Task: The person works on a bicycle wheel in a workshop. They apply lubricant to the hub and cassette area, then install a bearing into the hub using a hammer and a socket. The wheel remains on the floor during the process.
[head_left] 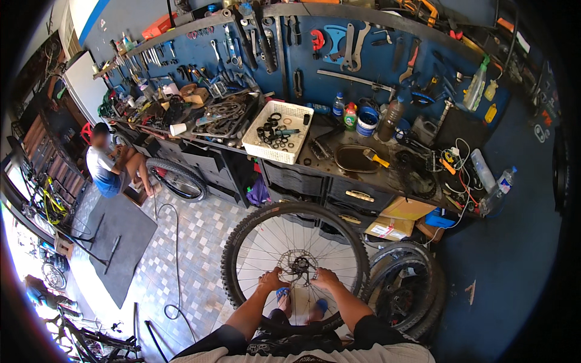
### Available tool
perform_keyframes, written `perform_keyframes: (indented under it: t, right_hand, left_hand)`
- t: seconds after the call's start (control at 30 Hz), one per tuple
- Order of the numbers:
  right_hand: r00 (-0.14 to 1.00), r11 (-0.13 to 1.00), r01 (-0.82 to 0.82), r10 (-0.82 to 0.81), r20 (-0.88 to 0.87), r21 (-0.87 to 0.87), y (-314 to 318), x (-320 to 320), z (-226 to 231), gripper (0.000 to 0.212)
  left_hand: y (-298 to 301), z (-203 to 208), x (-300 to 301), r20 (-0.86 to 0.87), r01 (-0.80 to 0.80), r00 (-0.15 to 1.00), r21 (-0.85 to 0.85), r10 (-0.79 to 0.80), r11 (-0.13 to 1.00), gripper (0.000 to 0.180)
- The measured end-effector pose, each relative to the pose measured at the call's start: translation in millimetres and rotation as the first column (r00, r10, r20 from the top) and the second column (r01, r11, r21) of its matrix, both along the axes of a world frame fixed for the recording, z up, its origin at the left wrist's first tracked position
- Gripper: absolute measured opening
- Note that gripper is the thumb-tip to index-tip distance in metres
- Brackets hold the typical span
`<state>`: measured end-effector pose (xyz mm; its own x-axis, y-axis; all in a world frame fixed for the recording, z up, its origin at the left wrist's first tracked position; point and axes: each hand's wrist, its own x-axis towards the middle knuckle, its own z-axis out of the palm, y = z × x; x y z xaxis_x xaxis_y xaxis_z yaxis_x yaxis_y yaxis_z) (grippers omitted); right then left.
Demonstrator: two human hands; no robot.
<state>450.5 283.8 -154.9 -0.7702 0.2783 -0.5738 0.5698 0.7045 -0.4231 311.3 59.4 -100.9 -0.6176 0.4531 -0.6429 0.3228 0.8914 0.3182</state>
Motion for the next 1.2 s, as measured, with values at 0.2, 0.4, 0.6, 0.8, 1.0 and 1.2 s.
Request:
perform_keyframes:
  t: [0.2,0.4,0.6,0.8,1.0,1.2]
  right_hand:
    - [0.917,0.915,-0.398,0.396,-0.045,-0.065,-22,-98,-9,0.073]
    - [0.829,0.793,-0.555,0.503,-0.244,-0.251,13,-318,125,0.031]
    - [0.248,0.995,-0.028,-0.089,-0.965,-0.099,86,-566,385,0.061]
    - [0.130,0.879,0.429,-0.290,-0.948,-0.210,138,-689,521,0.094]
    - [0.161,0.869,0.457,-0.293,-0.943,-0.192,141,-736,568,0.060]
    - [-0.067,0.890,0.258,-0.373,-0.926,-0.377,114,-720,586,0.026]
  left_hand:
    - [-54,1,-57,-0.025,-0.157,0.987,0.111,0.161,0.981,0.077]
    - [-105,-8,-114,-0.193,-0.255,0.945,0.063,0.262,0.965,0.060]
    - [-166,-33,-186,-0.240,-0.390,0.892,0.018,0.383,0.920,0.048]
    - [-231,-22,-202,-0.202,-0.623,0.762,0.033,0.616,0.782,0.037]
    - [-253,-29,-196,-0.216,-0.754,0.625,0.080,0.750,0.652,0.032]
    - [-261,-48,-193,-0.250,-0.737,0.618,0.144,0.745,0.660,0.032]
